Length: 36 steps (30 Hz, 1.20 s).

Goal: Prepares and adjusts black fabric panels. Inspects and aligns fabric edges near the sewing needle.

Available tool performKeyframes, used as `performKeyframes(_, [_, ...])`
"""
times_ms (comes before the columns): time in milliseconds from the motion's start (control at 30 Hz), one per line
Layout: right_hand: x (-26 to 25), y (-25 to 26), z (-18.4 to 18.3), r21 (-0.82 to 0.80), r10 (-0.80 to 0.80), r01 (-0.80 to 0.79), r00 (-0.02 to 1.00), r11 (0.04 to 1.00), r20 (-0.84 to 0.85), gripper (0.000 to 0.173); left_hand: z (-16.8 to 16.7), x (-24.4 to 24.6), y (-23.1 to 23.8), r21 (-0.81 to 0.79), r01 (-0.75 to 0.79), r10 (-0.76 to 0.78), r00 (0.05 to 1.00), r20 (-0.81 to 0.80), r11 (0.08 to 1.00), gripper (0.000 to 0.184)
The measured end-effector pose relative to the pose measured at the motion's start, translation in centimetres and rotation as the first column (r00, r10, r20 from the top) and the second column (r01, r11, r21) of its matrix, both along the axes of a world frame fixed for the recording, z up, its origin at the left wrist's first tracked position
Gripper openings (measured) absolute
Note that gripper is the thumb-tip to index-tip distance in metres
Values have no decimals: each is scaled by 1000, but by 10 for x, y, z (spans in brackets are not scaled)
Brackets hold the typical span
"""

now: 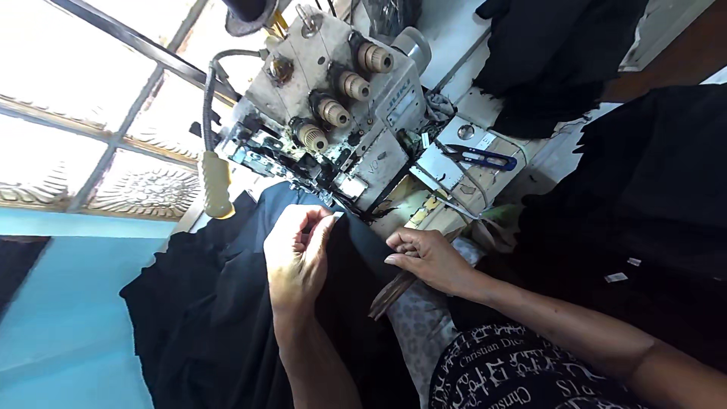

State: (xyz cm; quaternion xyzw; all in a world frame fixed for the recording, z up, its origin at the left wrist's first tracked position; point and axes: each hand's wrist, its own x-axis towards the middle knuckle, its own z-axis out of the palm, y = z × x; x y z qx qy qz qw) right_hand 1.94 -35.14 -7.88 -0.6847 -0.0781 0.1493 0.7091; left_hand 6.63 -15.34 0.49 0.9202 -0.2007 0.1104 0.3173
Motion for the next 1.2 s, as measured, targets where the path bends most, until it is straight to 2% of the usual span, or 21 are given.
performKeyframes(200, [-6,1,0,42,-15,16,1000,999,-17,16,-7,0,-3,104,-68,61,996,72,992,15])
performKeyframes(467, [-15,-1,-2,90,-57,59,998,994,-28,19,-23,-3,-14,50,-228,214,957,195,972,14])
performKeyframes(600, [-19,0,-2,101,-84,87,996,991,-36,18,-32,-4,-18,17,-219,205,934,293,976,12])
performKeyframes(733, [-22,2,-5,94,-139,140,990,986,-18,18,-36,-6,-22,148,-255,185,909,373,955,20])
performKeyframes(933, [-29,3,-7,18,-190,189,964,982,185,21,-31,-23,-31,399,-303,155,919,362,865,25])
performKeyframes(1033, [-32,4,-6,-6,-211,223,929,975,304,20,-36,-32,-34,425,-330,167,911,377,843,32])
performKeyframes(1200, [-21,10,-5,-55,-230,271,895,961,383,16,-46,-29,-33,425,-366,191,896,400,828,40])
